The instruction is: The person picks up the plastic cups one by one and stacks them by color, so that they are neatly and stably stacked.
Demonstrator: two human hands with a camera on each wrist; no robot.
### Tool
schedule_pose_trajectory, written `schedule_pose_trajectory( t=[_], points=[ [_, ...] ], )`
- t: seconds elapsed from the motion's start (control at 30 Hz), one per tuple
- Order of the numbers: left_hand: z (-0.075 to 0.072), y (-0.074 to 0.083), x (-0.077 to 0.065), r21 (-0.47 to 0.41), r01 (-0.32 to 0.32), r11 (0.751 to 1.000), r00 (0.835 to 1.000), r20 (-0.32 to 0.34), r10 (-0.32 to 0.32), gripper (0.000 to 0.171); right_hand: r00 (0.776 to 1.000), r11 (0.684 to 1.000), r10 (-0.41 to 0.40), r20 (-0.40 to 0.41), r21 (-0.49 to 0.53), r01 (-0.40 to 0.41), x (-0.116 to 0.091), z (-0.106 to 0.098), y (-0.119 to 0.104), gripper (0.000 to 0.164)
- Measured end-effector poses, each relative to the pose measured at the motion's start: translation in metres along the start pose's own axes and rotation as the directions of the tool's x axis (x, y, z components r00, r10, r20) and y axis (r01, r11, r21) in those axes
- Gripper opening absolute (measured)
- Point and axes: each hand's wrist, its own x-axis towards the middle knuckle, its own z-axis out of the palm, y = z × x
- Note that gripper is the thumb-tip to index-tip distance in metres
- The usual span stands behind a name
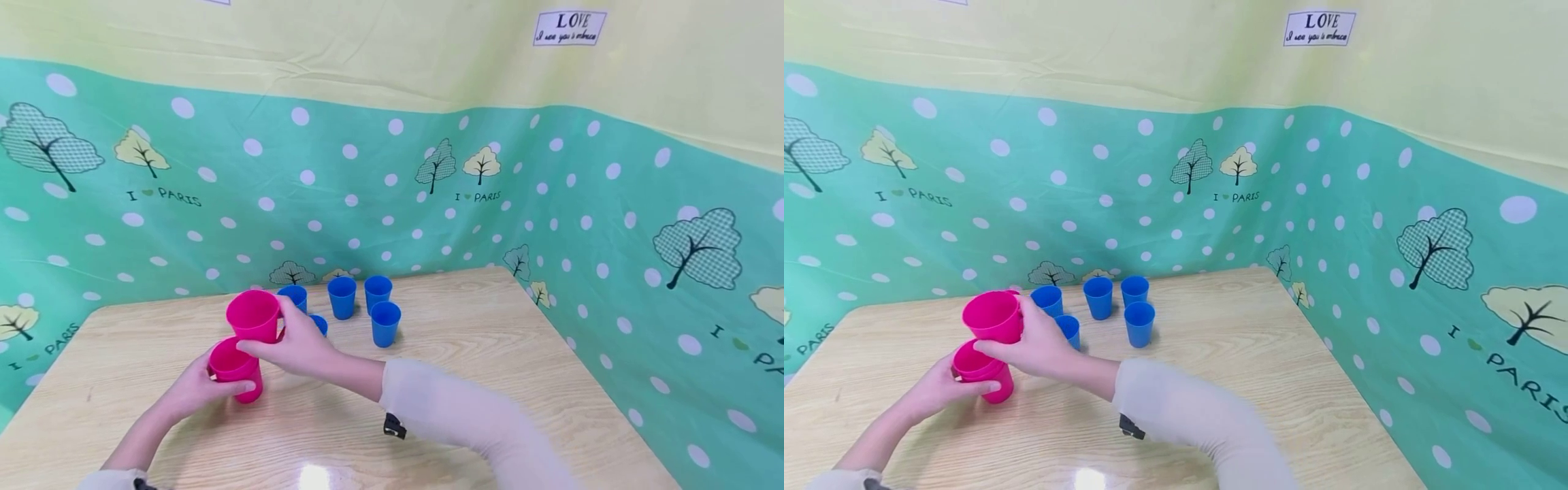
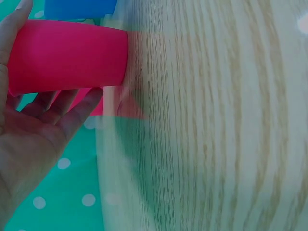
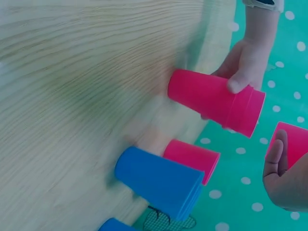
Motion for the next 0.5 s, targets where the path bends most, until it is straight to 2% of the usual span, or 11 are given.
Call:
schedule_pose_trajectory(
  t=[0.13,0.33,0.5],
  points=[
    [0.001,0.0,0.0,0.0,0.024,1.0,1.0,0.017,-0.024,0.073,1.0,1.0,-0.007,0.022,-0.013,0.007,0.006,0.011,-0.003,0.067],
    [0.002,-0.001,0.001,0.003,0.035,0.999,0.999,0.02,-0.035,0.071,1.0,0.999,-0.021,0.011,-0.044,0.022,0.015,0.018,-0.004,0.066],
    [0.0,0.0,0.001,0.007,0.049,0.999,0.999,0.022,-0.049,0.072,1.0,0.999,0.004,0.012,-0.051,-0.003,0.018,0.023,-0.002,0.063]
  ],
)
